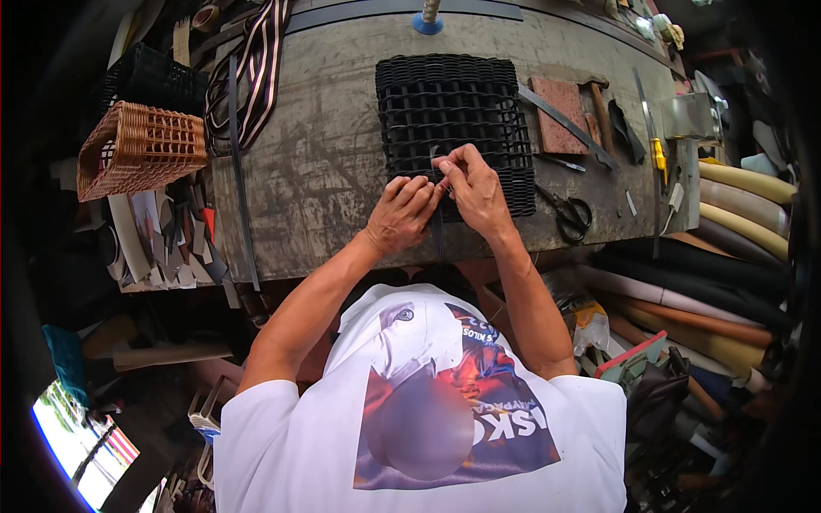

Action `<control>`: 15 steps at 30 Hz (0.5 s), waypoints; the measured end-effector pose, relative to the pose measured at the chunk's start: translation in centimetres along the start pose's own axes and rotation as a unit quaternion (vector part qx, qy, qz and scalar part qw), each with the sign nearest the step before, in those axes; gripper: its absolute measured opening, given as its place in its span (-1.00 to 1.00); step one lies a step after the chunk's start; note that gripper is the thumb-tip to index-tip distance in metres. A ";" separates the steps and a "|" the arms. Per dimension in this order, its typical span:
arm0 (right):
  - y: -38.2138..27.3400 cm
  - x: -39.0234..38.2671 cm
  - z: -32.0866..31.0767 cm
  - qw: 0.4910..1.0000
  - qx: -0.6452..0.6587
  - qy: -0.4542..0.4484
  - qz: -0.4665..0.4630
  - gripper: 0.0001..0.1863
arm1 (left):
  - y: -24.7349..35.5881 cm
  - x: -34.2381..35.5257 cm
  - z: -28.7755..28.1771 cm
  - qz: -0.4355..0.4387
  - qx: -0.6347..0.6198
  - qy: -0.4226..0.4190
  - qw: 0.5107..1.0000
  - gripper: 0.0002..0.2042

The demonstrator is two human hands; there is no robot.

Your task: The worker is weaving a black strap through a grid-like leather or synthetic component to construct a basket or bag.

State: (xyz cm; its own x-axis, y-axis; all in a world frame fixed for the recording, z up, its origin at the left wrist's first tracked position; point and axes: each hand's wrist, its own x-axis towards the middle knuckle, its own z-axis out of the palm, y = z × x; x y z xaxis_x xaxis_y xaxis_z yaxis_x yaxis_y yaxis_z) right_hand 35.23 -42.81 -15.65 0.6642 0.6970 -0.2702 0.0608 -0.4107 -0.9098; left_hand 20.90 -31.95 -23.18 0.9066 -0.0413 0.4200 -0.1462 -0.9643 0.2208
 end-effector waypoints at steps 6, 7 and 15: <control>-1.1 2.0 0.3 0.998 -0.050 -0.028 -0.037 -0.80 | -0.2 0.0 -0.1 0.009 -0.002 -0.003 1.000 -0.31; -1.1 1.9 0.0 0.997 -0.070 -0.007 -0.042 -0.80 | -0.3 0.1 -0.1 0.014 -0.012 0.000 1.000 -0.29; 4.8 -10.6 -4.7 0.995 -0.010 -0.022 0.096 -0.91 | -0.3 -0.2 0.6 0.006 -0.029 0.013 0.999 -0.09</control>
State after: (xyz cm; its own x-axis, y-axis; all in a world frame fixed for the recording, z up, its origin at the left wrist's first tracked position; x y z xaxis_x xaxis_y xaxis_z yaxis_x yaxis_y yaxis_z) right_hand 31.94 -54.98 -15.69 0.6314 0.6297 -0.4526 -0.0493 -0.5499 -0.8338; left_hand 21.03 -31.81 -23.85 0.8946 -0.0450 0.4446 -0.1800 -0.9469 0.2663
